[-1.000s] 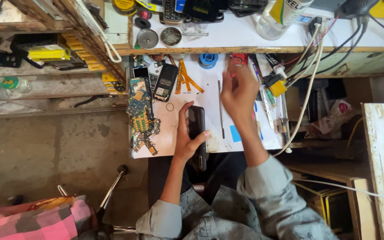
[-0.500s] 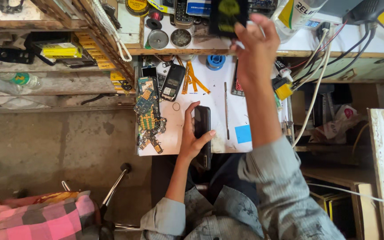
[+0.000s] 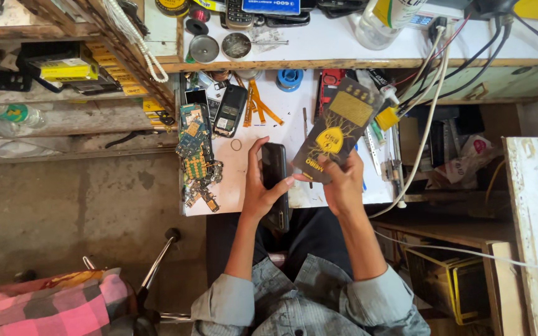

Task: The person holds a smartphone and uses a metal pry tool to work around the edge of the phone's back cover, prying it open. They then take a replacement back cover from a yellow ESD bag, peel its backing, and press the new cover onto the phone body.

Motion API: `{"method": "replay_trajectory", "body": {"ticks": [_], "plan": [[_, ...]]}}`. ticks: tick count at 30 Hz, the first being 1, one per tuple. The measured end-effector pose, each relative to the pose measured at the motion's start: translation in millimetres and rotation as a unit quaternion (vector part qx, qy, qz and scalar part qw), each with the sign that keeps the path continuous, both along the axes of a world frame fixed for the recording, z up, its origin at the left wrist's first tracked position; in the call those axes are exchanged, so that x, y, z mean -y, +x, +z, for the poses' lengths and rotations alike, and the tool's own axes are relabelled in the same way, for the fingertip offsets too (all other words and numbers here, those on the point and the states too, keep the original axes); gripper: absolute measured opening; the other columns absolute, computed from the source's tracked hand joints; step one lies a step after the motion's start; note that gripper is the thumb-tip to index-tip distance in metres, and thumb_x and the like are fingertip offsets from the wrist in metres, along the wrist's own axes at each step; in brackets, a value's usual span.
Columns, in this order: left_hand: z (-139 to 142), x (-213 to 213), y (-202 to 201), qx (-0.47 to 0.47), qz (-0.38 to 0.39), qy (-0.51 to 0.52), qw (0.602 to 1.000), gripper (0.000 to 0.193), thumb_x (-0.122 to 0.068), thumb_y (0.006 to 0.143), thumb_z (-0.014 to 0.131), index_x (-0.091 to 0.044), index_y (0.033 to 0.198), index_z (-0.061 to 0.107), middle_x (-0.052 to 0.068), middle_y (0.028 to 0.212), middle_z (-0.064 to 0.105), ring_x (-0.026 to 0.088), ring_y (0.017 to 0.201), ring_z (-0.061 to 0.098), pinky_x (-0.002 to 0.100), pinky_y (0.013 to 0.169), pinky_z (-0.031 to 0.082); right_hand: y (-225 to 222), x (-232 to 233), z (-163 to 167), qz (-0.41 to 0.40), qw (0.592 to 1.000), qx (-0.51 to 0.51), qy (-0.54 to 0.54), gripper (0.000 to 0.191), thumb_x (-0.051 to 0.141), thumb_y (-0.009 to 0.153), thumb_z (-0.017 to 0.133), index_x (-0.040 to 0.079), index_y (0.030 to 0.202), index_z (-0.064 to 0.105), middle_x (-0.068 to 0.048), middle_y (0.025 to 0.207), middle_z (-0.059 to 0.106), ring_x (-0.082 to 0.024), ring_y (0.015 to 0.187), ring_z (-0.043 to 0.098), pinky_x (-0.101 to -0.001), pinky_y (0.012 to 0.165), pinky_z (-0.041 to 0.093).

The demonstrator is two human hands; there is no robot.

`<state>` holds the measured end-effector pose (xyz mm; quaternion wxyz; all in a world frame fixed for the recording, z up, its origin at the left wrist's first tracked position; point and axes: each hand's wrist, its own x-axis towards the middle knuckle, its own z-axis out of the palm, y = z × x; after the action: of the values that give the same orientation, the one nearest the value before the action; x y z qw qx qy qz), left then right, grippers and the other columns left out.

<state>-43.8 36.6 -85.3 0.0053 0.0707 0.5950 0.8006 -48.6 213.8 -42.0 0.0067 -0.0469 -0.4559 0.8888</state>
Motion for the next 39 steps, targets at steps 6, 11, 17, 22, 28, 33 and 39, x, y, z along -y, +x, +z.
{"method": "replay_trajectory", "body": {"ticks": [6,11,17,22,28,33,39], "plan": [[2,-3,0,-0.01,0.002,-0.006,1.0,0.094,-0.012,0.081,0.085,-0.007,0.155,0.028,0.011,0.121,0.062,0.018,0.108,0.066,0.033,0.096,0.055,4,4,0,-0.036,0.978,-0.062,0.195,0.057,-0.018,0.086,0.063,0.002,0.137,0.048,-0.01,0.12,0.066,-0.017,0.106,0.068,-0.0312,0.09,0.059],[0,-6,-1,-0.002,0.004,-0.009,1.0,0.097,-0.013,0.079,0.088,-0.007,0.155,0.029,0.012,0.121,0.063,0.019,0.109,0.068,0.034,0.097,0.056,4,5,-4,-0.002,0.967,0.032,0.253,0.023,-0.011,0.087,0.076,-0.008,0.109,0.07,-0.013,0.097,0.075,-0.02,0.083,0.072,-0.034,0.076,0.061],[-1,-6,0,-0.055,0.029,-0.045,0.997,0.097,-0.008,0.08,0.09,-0.007,0.157,0.03,0.014,0.129,0.061,0.021,0.117,0.064,0.036,0.102,0.054,6,11,-11,-0.048,0.98,-0.002,0.193,0.018,-0.011,0.088,0.073,-0.008,0.105,0.072,-0.012,0.1,0.075,-0.02,0.087,0.074,-0.0404,0.081,0.068],[1,-7,0,0.003,0.018,0.0,1.0,0.099,-0.01,0.077,0.089,-0.008,0.154,0.028,0.013,0.12,0.065,0.019,0.106,0.07,0.034,0.094,0.059,8,14,-12,-0.047,0.981,0.013,0.187,0.018,-0.008,0.088,0.075,-0.007,0.105,0.07,-0.013,0.101,0.076,-0.019,0.088,0.074,-0.0392,0.084,0.068],[1,-8,1,-0.006,0.02,0.003,1.0,0.098,-0.008,0.078,0.089,-0.008,0.155,0.028,0.013,0.12,0.065,0.019,0.107,0.069,0.033,0.094,0.058,11,17,-11,-0.048,0.979,0.027,0.197,0.019,-0.006,0.089,0.075,-0.008,0.107,0.071,-0.013,0.1,0.076,-0.019,0.086,0.075,-0.0357,0.082,0.065],[1,-8,-1,0.003,0.017,0.015,1.0,0.098,-0.008,0.078,0.089,-0.008,0.154,0.028,0.013,0.12,0.065,0.019,0.107,0.07,0.033,0.094,0.059,10,19,-10,-0.054,0.979,0.033,0.194,0.018,-0.005,0.089,0.074,-0.008,0.107,0.071,-0.012,0.099,0.076,-0.018,0.085,0.074,-0.0347,0.081,0.066],[1,-9,-1,0.004,0.021,0.013,1.0,0.098,-0.009,0.078,0.089,-0.008,0.154,0.028,0.013,0.12,0.065,0.019,0.106,0.07,0.033,0.093,0.059,10,22,-12,-0.067,0.979,0.026,0.188,0.018,-0.005,0.09,0.075,-0.008,0.106,0.071,-0.012,0.099,0.076,-0.018,0.085,0.074,-0.0337,0.081,0.065]]}}
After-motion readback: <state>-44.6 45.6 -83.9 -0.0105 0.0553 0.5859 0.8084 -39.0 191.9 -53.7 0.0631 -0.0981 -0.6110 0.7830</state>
